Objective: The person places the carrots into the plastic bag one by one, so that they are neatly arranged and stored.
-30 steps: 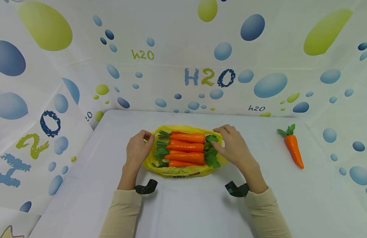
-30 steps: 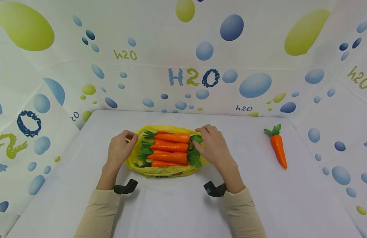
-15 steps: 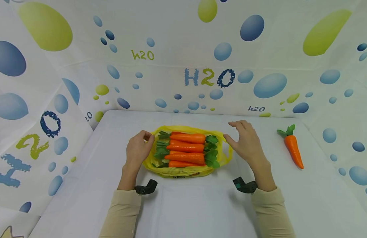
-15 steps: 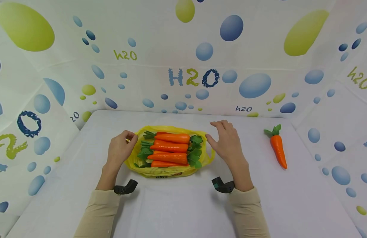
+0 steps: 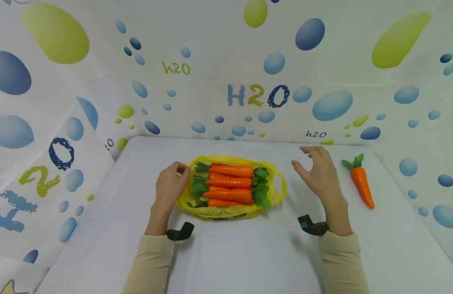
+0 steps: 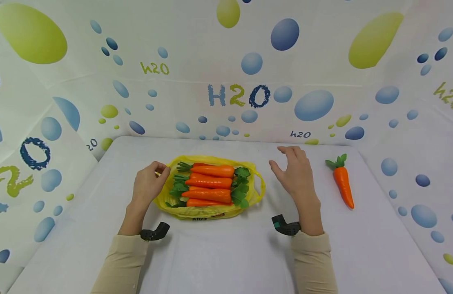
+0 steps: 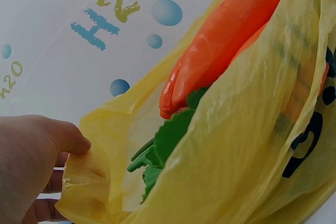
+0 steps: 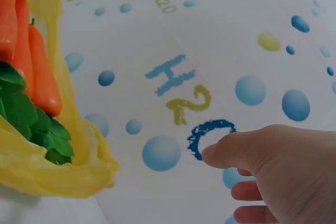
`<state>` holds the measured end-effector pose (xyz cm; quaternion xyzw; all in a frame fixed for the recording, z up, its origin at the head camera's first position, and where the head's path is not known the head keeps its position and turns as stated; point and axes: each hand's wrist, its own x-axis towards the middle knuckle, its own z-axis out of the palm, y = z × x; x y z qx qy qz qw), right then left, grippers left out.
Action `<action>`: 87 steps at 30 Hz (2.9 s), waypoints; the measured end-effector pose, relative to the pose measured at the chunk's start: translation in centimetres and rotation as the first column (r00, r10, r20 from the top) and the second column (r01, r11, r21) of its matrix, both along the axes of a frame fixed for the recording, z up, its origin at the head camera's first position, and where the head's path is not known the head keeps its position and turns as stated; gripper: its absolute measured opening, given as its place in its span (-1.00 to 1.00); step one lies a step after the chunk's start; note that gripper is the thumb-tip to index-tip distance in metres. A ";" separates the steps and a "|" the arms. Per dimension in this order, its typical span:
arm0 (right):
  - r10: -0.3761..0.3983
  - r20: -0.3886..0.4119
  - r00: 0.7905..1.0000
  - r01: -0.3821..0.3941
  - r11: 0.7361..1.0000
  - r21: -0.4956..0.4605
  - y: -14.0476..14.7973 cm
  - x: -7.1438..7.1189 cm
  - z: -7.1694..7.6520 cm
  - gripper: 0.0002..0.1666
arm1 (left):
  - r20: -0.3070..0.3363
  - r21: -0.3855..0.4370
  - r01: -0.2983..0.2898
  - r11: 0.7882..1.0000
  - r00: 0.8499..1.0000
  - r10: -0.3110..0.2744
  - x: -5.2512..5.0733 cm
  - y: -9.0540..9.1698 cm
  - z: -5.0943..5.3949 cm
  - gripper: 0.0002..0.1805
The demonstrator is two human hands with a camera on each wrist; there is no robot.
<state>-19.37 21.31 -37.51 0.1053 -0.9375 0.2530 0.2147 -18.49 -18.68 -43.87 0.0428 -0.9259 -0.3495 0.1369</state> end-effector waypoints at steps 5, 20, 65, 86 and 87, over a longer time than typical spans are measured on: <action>-0.047 0.004 0.999 0.047 0.999 -0.017 1.0 0.1 0.3 -0.45 | 0.007 0.000 0.002 1.000 1.000 -0.002 -0.1 0.0 -0.1 -0.68; -0.190 -0.030 0.981 0.183 0.970 -0.160 4.9 0.0 0.0 -0.45 | 0.030 -0.010 -0.004 1.000 1.000 0.004 0.0 0.1 0.0 -0.68; -0.469 0.319 0.823 0.522 0.847 -0.101 11.7 -0.6 -4.0 -0.26 | 0.038 -0.008 0.000 1.000 0.999 0.001 0.1 0.2 -0.1 -0.66; -0.533 0.482 0.695 0.637 0.768 -0.069 13.5 -0.6 -5.5 -0.21 | 0.038 -0.007 0.002 1.000 0.999 -0.002 0.1 0.2 -0.1 -0.69; -0.533 0.484 0.694 0.638 0.767 -0.070 13.6 -0.6 -5.6 -0.22 | 0.035 -0.007 0.003 1.000 0.999 -0.002 0.1 0.2 -0.1 -0.69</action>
